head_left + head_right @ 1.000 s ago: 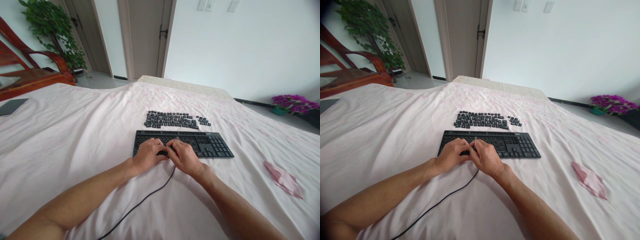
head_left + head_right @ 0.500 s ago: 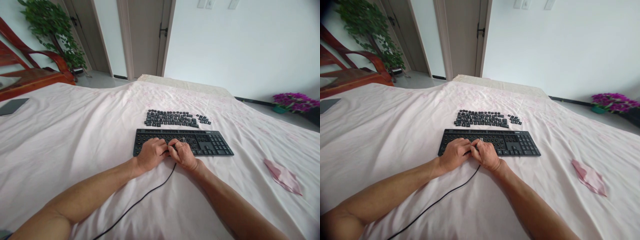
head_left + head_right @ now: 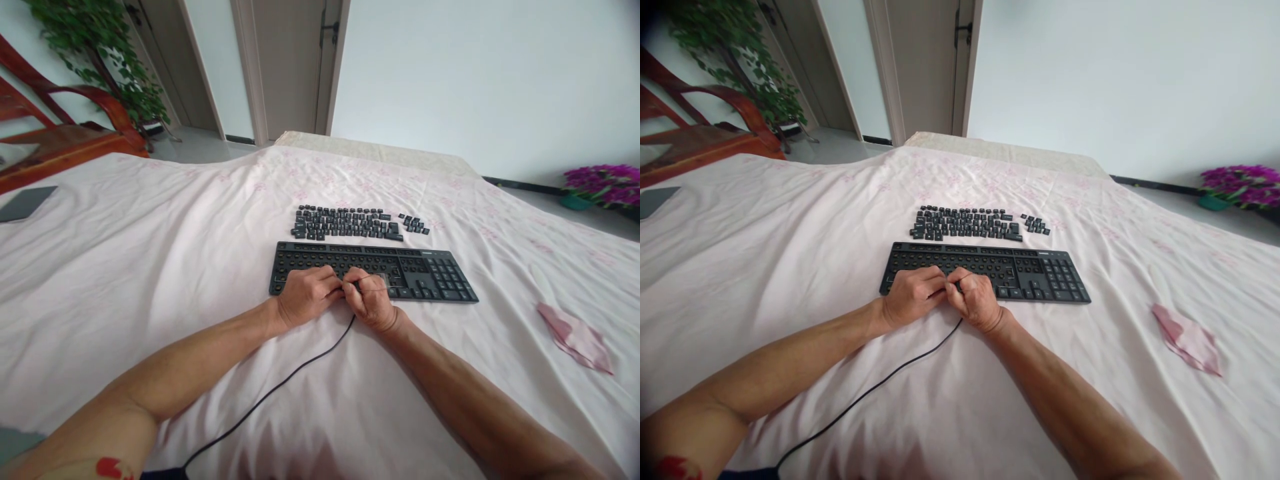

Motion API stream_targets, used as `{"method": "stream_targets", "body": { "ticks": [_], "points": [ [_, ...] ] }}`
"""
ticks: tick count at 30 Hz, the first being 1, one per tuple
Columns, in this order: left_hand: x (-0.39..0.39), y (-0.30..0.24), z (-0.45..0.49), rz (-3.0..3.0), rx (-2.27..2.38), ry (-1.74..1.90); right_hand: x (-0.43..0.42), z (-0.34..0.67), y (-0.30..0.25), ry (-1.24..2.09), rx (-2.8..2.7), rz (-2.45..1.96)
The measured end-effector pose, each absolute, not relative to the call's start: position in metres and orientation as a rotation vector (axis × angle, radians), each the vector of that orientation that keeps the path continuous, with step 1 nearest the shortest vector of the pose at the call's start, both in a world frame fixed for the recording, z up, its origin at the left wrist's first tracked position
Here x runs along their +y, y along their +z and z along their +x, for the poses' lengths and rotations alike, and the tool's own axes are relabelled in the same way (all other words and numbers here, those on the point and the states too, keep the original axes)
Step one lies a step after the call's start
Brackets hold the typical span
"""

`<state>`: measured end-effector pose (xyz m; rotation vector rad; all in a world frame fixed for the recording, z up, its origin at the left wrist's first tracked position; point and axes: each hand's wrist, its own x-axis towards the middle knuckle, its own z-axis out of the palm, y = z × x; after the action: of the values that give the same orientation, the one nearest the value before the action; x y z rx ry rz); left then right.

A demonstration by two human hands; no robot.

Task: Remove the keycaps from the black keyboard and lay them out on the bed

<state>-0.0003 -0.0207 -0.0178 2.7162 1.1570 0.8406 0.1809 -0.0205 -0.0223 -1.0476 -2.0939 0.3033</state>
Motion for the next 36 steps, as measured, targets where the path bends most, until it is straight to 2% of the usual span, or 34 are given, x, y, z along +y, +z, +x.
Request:
{"method": "stream_targets", "body": {
  "ticks": [7,11,17,26,33,36],
  "points": [
    [-0.021,-0.012,0.003,2.704,1.290,0.819,-0.019,0.172,-0.014,0.399,-2.003,-1.165],
    [-0.014,-0.009,0.001,2.457,1.335,0.912,-0.015,0.177,0.004,0.549,-2.021,-1.209],
    [-0.008,-0.011,0.000,2.132,1.329,1.106,-0.009,0.187,0.010,0.519,-2.195,-1.243],
    [-0.010,-0.003,0.001,2.177,1.438,1.062,-0.004,0.183,0.018,0.685,-2.173,-1.332],
    [-0.009,0.001,0.000,2.194,1.453,1.175,-0.003,0.181,0.026,0.632,-2.146,-1.442],
    [-0.008,0.002,-0.003,2.139,1.444,1.286,-0.005,0.177,0.027,0.509,-2.140,-1.475]
  ]
}}
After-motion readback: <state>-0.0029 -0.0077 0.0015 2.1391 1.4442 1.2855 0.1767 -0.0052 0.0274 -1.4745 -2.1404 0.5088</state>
